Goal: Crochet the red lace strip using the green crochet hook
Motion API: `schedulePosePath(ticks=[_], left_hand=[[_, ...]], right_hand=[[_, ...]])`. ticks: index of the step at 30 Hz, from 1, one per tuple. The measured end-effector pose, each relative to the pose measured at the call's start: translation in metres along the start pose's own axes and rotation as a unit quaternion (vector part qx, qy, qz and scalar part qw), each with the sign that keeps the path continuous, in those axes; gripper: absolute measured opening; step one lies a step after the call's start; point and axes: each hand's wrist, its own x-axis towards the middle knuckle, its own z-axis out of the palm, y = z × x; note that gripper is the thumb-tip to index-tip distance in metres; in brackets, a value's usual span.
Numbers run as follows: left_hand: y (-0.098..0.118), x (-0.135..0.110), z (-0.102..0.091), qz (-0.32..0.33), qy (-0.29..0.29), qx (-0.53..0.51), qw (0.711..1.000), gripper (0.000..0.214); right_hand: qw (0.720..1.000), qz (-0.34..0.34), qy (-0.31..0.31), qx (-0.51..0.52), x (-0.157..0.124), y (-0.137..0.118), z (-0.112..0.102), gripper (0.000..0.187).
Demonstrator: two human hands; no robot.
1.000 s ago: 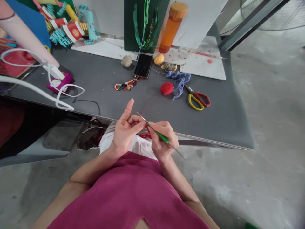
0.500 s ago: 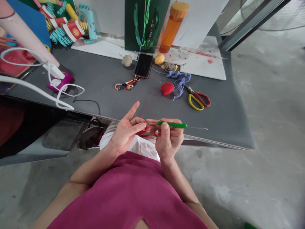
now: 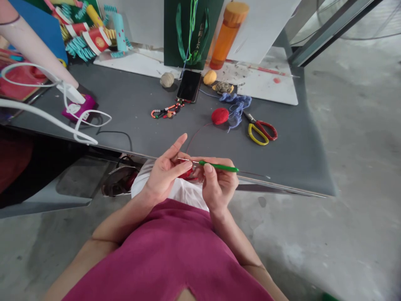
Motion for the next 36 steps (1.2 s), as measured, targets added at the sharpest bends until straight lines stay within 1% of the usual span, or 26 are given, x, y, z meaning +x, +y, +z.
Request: schedulePosePath(ticks=[1, 3, 4, 5, 6, 7, 9, 10, 12, 15, 17, 19, 21, 23, 26, 28, 30, 31, 32, 33, 34, 36], left_hand=[[0.0, 0.0, 0.0, 0.004, 0.002, -0.003, 1.0, 0.068], [0.0, 0.0, -0.001, 0.002, 0.005, -0.011, 1.0, 0.073], [0.0, 0.0, -0.001, -0.004, 0.007, -0.017, 1.0, 0.076], [0.0, 0.0, -0.001, -0.013, 0.009, -0.024, 1.0, 0.078], [0.001, 0.0, -0.001, -0.024, 0.013, -0.03, 0.999, 0.079], [0.001, 0.0, -0.001, -0.035, 0.018, -0.036, 0.999, 0.08], [0.002, 0.0, -0.001, -0.054, 0.027, -0.045, 0.997, 0.081], [0.003, 0.0, -0.002, -0.06, 0.032, -0.049, 0.997, 0.081], [0.004, 0.001, -0.003, -0.061, 0.035, -0.053, 0.996, 0.078], [0.006, 0.003, -0.004, -0.054, 0.026, -0.054, 0.997, 0.065], [0.007, 0.003, -0.004, -0.051, 0.018, -0.049, 0.997, 0.058], [0.006, 0.002, -0.003, -0.042, 0.016, -0.039, 0.998, 0.055], [0.005, 0.001, -0.001, -0.031, 0.016, -0.025, 0.999, 0.056], [0.004, 0.0, 0.001, -0.024, 0.016, -0.014, 0.999, 0.058], [0.002, -0.001, 0.003, -0.014, 0.025, -0.014, 1.0, 0.059], [0.003, -0.001, 0.004, -0.009, 0.033, -0.021, 0.999, 0.059], [0.003, -0.001, 0.004, -0.013, 0.037, -0.03, 0.999, 0.06], [0.003, 0.0, 0.004, -0.018, 0.036, -0.035, 0.999, 0.059], [0.003, 0.0, 0.004, -0.024, 0.033, -0.041, 0.998, 0.059], [0.003, 0.0, 0.003, -0.032, 0.031, -0.048, 0.998, 0.059], [0.003, 0.0, 0.003, -0.04, 0.03, -0.052, 0.997, 0.059], [0.003, 0.001, 0.001, -0.054, 0.03, -0.058, 0.996, 0.06]], right_hand=[[0.999, -0.044, -0.012, -0.03, 0.0, 0.0, -0.001, 0.007], [0.985, -0.139, -0.046, -0.089, 0.0, 0.002, -0.004, 0.019], [0.977, -0.175, -0.058, -0.108, 0.001, 0.002, -0.005, 0.025], [0.973, -0.193, -0.058, -0.115, 0.001, 0.002, -0.005, 0.027], [0.975, -0.185, -0.046, -0.11, 0.0, 0.002, -0.004, 0.026], [0.983, -0.154, -0.025, -0.098, 0.0, 0.002, -0.003, 0.021], [0.995, -0.068, 0.026, -0.07, -0.002, 0.0, 0.0, 0.007], [0.996, -0.031, 0.045, -0.064, -0.002, -0.001, 0.001, 0.003], [0.997, 0.015, 0.062, -0.054, -0.002, -0.001, 0.001, 0.011], [0.997, 0.054, 0.055, 0.0, 0.002, 0.0, -0.003, 0.016], [0.995, 0.085, 0.034, 0.042, 0.005, 0.0, -0.005, 0.018], [0.993, 0.101, 0.008, 0.066, 0.006, 0.0, -0.004, 0.02], [0.993, 0.093, -0.007, 0.076, 0.005, -0.001, -0.001, 0.018], [0.995, 0.071, -0.005, 0.076, 0.003, -0.002, 0.003, 0.013], [0.999, 0.03, 0.007, 0.028, 0.002, -0.003, 0.002, 0.007], [0.998, -0.03, -0.012, -0.044, 0.002, -0.003, -0.003, 0.006], [0.985, -0.12, -0.05, -0.117, 0.002, -0.002, -0.007, 0.016], [0.976, -0.157, -0.063, -0.136, 0.003, -0.002, -0.008, 0.021], [0.972, -0.177, -0.066, -0.141, 0.002, -0.001, -0.008, 0.024], [0.974, -0.173, -0.058, -0.132, 0.002, -0.001, -0.007, 0.024], [0.981, -0.147, -0.043, -0.115, 0.002, -0.002, -0.006, 0.02], [0.994, -0.071, -0.004, -0.08, 0.0, -0.004, -0.002, 0.01]])
